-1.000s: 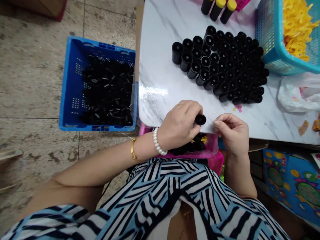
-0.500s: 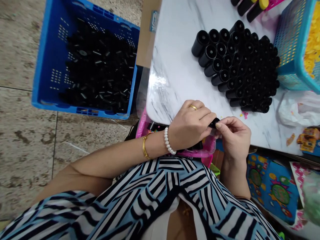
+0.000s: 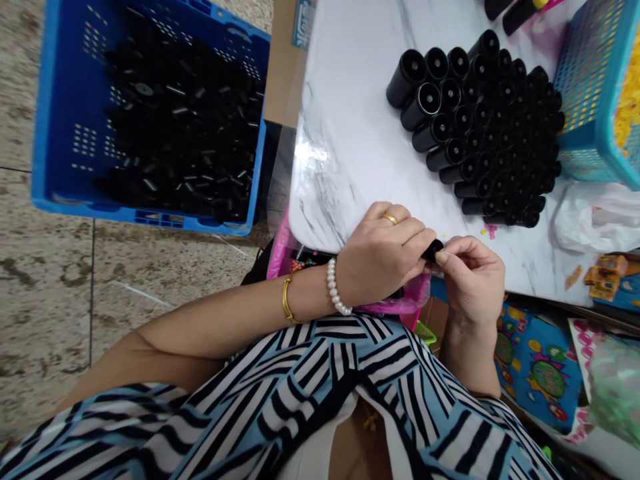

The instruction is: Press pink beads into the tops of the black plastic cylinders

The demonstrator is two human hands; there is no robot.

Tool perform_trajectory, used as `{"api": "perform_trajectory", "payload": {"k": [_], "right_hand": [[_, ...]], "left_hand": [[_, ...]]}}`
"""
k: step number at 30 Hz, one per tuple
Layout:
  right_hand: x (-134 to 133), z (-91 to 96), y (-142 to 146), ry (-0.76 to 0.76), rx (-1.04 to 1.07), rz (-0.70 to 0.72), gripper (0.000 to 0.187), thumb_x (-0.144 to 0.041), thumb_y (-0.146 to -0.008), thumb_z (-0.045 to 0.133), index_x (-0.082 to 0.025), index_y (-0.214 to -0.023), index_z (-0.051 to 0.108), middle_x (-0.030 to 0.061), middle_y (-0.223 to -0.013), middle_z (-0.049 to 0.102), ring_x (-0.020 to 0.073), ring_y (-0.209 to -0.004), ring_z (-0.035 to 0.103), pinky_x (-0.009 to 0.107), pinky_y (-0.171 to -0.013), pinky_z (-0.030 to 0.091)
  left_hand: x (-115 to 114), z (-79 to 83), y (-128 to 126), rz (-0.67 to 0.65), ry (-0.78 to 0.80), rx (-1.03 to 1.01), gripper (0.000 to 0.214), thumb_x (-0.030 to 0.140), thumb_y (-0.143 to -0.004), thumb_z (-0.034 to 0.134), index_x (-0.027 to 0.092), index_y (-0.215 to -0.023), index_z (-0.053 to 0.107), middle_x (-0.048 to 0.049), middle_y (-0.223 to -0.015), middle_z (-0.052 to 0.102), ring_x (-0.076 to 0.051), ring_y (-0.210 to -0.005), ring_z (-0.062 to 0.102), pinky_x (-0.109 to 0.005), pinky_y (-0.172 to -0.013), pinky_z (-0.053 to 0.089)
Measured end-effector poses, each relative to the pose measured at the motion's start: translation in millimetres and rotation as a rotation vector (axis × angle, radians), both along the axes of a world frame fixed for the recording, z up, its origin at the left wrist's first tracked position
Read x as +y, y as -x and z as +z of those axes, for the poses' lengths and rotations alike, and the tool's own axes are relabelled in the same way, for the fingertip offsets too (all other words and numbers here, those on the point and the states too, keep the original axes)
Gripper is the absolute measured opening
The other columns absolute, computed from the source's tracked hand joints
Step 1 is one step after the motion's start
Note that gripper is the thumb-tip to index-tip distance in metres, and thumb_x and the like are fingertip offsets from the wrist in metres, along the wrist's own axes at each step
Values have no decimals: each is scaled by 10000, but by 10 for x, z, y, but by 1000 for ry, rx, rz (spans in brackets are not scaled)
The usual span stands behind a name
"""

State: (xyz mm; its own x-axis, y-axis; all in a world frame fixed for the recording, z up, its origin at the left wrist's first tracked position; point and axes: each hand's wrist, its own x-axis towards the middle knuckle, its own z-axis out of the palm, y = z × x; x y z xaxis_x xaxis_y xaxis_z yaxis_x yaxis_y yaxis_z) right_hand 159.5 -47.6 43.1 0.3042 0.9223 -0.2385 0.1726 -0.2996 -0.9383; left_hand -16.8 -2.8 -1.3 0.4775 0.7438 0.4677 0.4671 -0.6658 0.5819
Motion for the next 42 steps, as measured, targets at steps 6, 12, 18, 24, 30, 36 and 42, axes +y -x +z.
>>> {"api": "perform_trajectory", "payload": {"k": [6,12,18,24,30,36,42], "right_hand": [[51,-23,42,39,33,-30,244,-271,-751,873,-206,-751,638,-62,-615,652,89,-497,618,202,-510,552],[153,-1,9,155,215,93,258,-260,-819,817,-222,-805,563,-82,-610,626,89,-436,597,199,-440,513],[203,48,-41,235,312,133,252,-270,-826,802,-216,-794,558,-65,-680,656,86,-458,616,192,-442,516],[185,55,-130,256,379,172,260,-365,-811,824,-214,-874,622,-42,-711,675,107,-548,661,228,-549,581],[250,118,-16,281,207,179,312,-278,-801,833,-218,-782,528,-74,-635,580,67,-481,562,185,-478,482],[181,46,-12,192,109,260,332,-352,-846,786,-236,-806,477,-81,-622,553,74,-498,546,188,-477,422],[-88,-131,-269,-28,90,159,296,-437,-897,722,-229,-848,518,-77,-570,591,106,-452,556,233,-486,447]], "left_hand": [[9,13,11,-3,-7,0,215,327,-1020,548,167,-1058,688,-28,-955,732,-231,-969,618,-414,-916,404],[8,16,26,-34,25,8,185,312,-988,610,183,-1103,678,-24,-1006,741,-213,-941,612,-407,-897,396],[18,26,28,-35,52,3,190,317,-991,592,189,-1107,671,-25,-1026,738,-211,-919,614,-403,-860,393],[26,34,31,-34,59,13,192,352,-1001,600,196,-1085,675,-9,-1009,734,-206,-910,614,-398,-849,392],[23,12,25,-53,71,17,212,366,-1000,595,190,-1089,673,-21,-1014,732,-218,-905,614,-408,-828,396],[28,38,16,-61,41,38,176,264,-948,561,163,-1042,669,-68,-969,705,-244,-883,599,-429,-825,400],[14,162,235,-292,84,90,254,148,-716,593,159,-963,653,-85,-937,658,-262,-919,583,-434,-865,441]]}}
